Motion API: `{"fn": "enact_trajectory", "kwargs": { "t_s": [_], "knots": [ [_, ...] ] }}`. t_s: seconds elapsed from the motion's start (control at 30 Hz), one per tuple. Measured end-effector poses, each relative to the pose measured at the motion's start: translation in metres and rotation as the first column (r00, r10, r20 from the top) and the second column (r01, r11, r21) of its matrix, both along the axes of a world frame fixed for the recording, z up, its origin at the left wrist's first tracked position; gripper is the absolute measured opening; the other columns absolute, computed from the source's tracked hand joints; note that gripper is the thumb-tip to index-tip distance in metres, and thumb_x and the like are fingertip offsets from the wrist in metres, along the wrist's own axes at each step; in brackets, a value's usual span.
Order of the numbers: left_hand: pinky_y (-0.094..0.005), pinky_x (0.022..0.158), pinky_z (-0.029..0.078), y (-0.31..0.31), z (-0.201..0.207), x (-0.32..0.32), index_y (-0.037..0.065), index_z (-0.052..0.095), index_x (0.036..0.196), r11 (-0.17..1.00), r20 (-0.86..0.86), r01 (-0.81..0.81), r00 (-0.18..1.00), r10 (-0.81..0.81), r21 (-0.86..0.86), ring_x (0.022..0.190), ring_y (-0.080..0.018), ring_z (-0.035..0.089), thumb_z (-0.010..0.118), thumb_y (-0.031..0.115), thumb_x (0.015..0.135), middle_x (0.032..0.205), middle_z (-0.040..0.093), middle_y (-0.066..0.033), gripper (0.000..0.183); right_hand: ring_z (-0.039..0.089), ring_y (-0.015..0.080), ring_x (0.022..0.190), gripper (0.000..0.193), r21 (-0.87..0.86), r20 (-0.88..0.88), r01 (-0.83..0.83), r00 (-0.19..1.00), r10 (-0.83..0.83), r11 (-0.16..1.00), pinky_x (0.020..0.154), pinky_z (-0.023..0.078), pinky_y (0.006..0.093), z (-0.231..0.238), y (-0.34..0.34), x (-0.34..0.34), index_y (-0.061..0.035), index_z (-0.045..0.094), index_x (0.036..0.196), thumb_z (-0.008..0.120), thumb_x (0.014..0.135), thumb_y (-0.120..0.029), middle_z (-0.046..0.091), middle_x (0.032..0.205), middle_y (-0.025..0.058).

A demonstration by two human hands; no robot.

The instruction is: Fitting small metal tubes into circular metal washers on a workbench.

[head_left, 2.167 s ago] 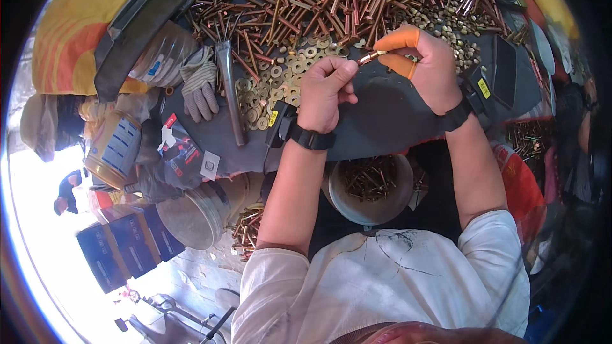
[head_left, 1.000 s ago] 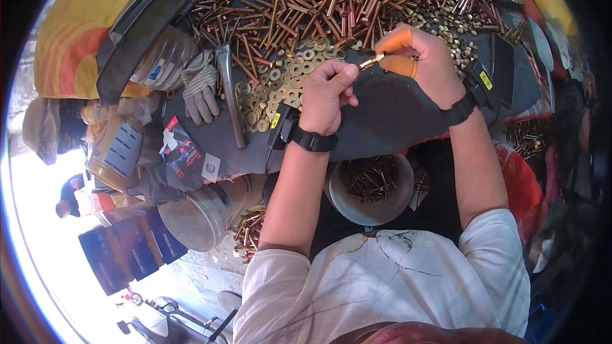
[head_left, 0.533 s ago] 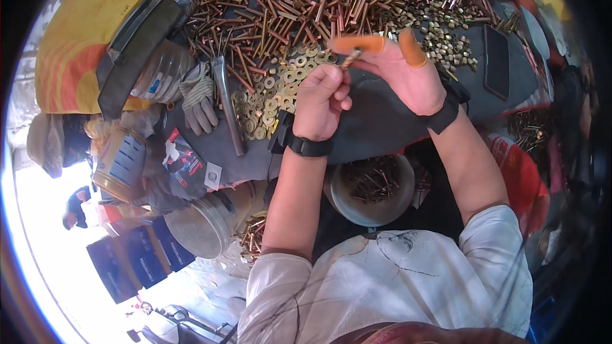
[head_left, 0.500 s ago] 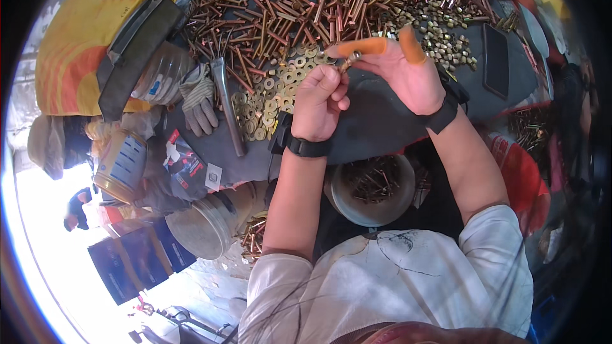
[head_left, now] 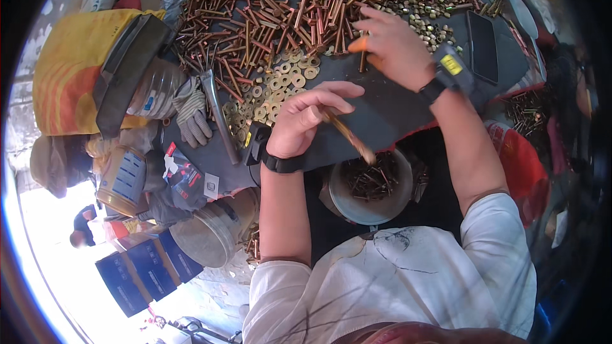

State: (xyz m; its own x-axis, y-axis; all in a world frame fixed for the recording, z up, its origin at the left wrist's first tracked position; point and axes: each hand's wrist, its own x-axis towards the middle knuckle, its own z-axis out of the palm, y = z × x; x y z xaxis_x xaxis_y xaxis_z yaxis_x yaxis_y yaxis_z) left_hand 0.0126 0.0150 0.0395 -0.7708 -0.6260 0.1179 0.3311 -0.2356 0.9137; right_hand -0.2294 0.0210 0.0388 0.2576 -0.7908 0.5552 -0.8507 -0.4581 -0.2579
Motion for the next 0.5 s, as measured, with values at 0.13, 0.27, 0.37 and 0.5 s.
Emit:
{"fn": "enact_trajectory", "kwargs": {
  "t_s": [0.13,0.27,0.37,0.5],
  "knots": [
    [-0.0433,0.088,0.047,-0.001,-0.004,0.003,-0.003,0.060,0.105,0.996,0.088,-0.077,0.993,0.073,0.038,0.108,-0.0296,0.056,0.052,0.047,0.088,0.119,0.055,-0.0220,0.053,0.049,0.0284,0.117,0.017,-0.013,-0.237,0.072,0.969,-0.073,0.997,0.100,0.039,0.0411,-0.013,0.001,0.019,-0.0120,0.067,0.085,0.064,0.069,-0.009,0.061,0.109,0.0082],
    [-0.0356,0.082,0.050,-0.005,-0.004,0.000,0.000,0.054,0.115,0.930,0.261,-0.337,0.920,0.293,0.143,0.102,-0.0247,0.058,0.053,0.036,0.091,0.113,0.059,-0.0159,0.044,0.060,0.0236,0.087,0.016,-0.106,0.082,0.060,0.995,-0.051,0.993,0.074,0.049,0.0353,0.001,0.010,0.047,-0.0114,0.066,0.081,0.069,0.066,-0.010,0.062,0.093,0.0060],
    [-0.0332,0.076,0.051,-0.001,-0.004,-0.013,0.002,0.051,0.120,0.886,0.330,-0.459,0.828,0.452,-0.061,0.093,-0.0205,0.061,0.055,0.029,0.091,0.102,0.062,-0.0107,0.040,0.063,0.0178,0.076,0.021,-0.004,0.373,0.059,0.926,-0.053,0.998,0.066,0.051,0.0275,0.013,0.024,0.065,-0.0074,0.065,0.089,0.072,0.070,-0.005,0.063,0.087,0.0060],
    [-0.0180,0.047,0.039,0.000,-0.003,-0.008,0.002,0.054,0.112,0.947,0.351,-0.298,0.905,0.240,0.119,0.056,-0.0071,0.052,0.054,0.023,0.093,0.073,0.054,0.0001,0.029,0.063,0.0128,0.086,0.018,0.306,0.806,-0.217,0.577,-0.131,0.927,0.075,0.049,0.0230,0.008,0.015,0.055,-0.0021,0.062,0.097,0.067,0.079,-0.002,0.064,0.092,0.0044]
  ]
}}
